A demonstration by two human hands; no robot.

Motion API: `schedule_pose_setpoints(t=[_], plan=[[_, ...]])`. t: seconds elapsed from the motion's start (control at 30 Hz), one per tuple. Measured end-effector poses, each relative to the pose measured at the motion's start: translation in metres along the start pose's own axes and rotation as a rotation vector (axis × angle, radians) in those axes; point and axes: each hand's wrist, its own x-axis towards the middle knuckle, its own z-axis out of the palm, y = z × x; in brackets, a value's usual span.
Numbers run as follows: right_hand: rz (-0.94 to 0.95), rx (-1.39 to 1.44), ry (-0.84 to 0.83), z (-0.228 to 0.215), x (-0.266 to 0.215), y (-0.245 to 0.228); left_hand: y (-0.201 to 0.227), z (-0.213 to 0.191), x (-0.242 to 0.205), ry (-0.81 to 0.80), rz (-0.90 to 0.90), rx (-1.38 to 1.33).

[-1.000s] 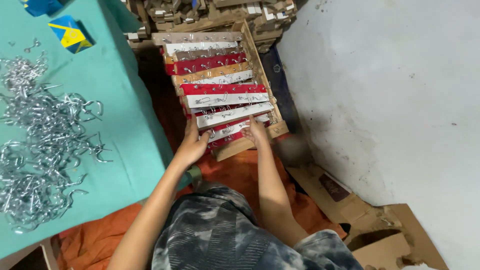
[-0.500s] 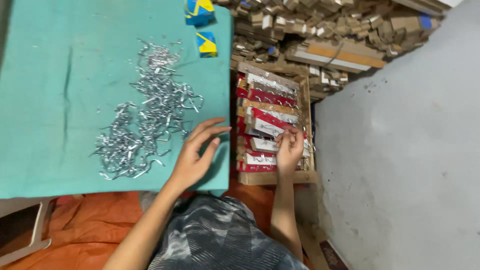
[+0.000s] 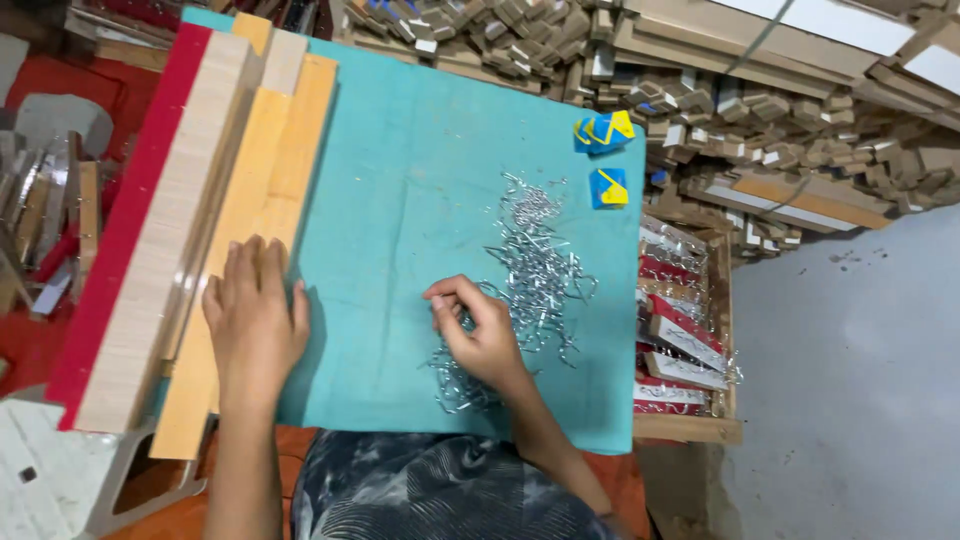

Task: Attaching metal hooks to wooden and plastic strips at a workbench in a warehouse environment.

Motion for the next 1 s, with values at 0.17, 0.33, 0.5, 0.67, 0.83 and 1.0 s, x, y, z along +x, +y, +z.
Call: schedule_pose_setpoints(t=[0.17,0.33,0.5,0.67,0.83,1.0], plan=[[0.169,0.002,-0.053,0.085,0.05,0.009,-0.018,-0.006,0.009,-0.241,0.029,-0.121],[0.495,-0.058,-0.163,0.14,0.103,0.009,-0.029,-0.024,0.016,-0.435,0.15,-0.375],[0.642,-0.456,-0.271,0.154,0.13,-0.035,-0.039,-0.02,0.008,-0.417,0.222,-0.39],[0.636,-0.408,-0.244,0.15,0.132,-0.042,-0.05,-0.027,0.009,-0.402,0.274,-0.465],[0.717,-0.406,-0.099,0.143,0.125,0.012,-0.054,-0.025,0.015,-0.307,0.356,-0.515],[0.43,0.159,0.043,0.117,0.108,0.047,-0.04,-0.043,0.02,-0.516,0.275,-0.769]])
